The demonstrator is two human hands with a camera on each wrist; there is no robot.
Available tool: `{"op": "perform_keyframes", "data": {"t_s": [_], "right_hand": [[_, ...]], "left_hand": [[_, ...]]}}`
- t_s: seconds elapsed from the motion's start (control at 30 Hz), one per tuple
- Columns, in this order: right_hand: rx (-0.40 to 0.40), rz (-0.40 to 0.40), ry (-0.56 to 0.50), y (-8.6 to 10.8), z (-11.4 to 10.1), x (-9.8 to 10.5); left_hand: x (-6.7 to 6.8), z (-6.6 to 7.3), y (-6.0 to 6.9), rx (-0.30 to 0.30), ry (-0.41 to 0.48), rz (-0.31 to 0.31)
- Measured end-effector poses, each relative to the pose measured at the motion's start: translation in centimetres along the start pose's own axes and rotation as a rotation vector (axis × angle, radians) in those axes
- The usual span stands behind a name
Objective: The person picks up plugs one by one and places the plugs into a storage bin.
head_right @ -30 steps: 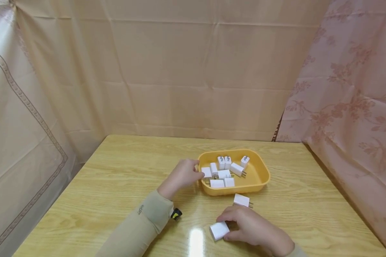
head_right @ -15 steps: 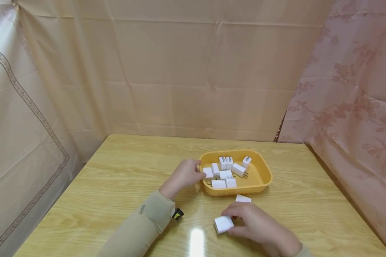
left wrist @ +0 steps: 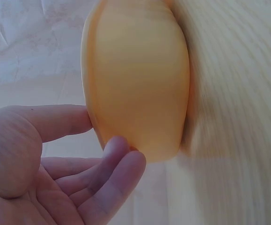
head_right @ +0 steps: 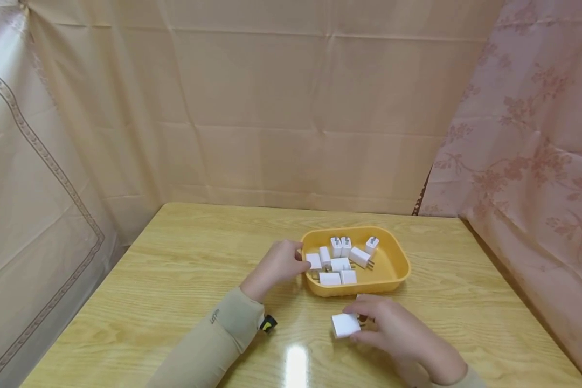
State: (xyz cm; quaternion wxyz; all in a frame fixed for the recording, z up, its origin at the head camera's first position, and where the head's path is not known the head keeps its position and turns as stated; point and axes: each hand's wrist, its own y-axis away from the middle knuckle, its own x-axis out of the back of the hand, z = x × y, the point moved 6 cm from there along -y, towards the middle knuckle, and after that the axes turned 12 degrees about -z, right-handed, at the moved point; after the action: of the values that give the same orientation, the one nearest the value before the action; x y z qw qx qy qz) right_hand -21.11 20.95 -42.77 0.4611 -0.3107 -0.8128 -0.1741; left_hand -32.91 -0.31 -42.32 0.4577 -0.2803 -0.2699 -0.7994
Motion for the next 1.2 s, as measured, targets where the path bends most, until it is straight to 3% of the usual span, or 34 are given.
{"op": "perform_keyframes", "data": {"t_s": [0.23, 0.53, 0.73, 1.07, 1.2], "right_hand": [[0.062, 0.065, 0.073, -0.4, -0.5, 1.4], [0.041, 0.111, 0.122, -0.4, -0.7, 3.4], [-0.039, 0.132, 0.126, -0.5, -0.5, 4.6], [-0.184, 0.235, 0.17, -1.0, 0.9, 6.5], [-0.253, 0.231, 0.164, -1.4, 1.6, 7.3]], "left_hand": [[0.0, 0.1, 0.1, 0.0, 0.005, 0.0], [-0.1, 0.1, 0.1, 0.011, 0.002, 0.001], [0.0, 0.1, 0.1, 0.018, 0.005, -0.005], [0.1, 0.1, 0.1, 0.006, -0.022, 0.001], [0.2, 0.1, 0.1, -0.003, -0.027, 0.004]]}}
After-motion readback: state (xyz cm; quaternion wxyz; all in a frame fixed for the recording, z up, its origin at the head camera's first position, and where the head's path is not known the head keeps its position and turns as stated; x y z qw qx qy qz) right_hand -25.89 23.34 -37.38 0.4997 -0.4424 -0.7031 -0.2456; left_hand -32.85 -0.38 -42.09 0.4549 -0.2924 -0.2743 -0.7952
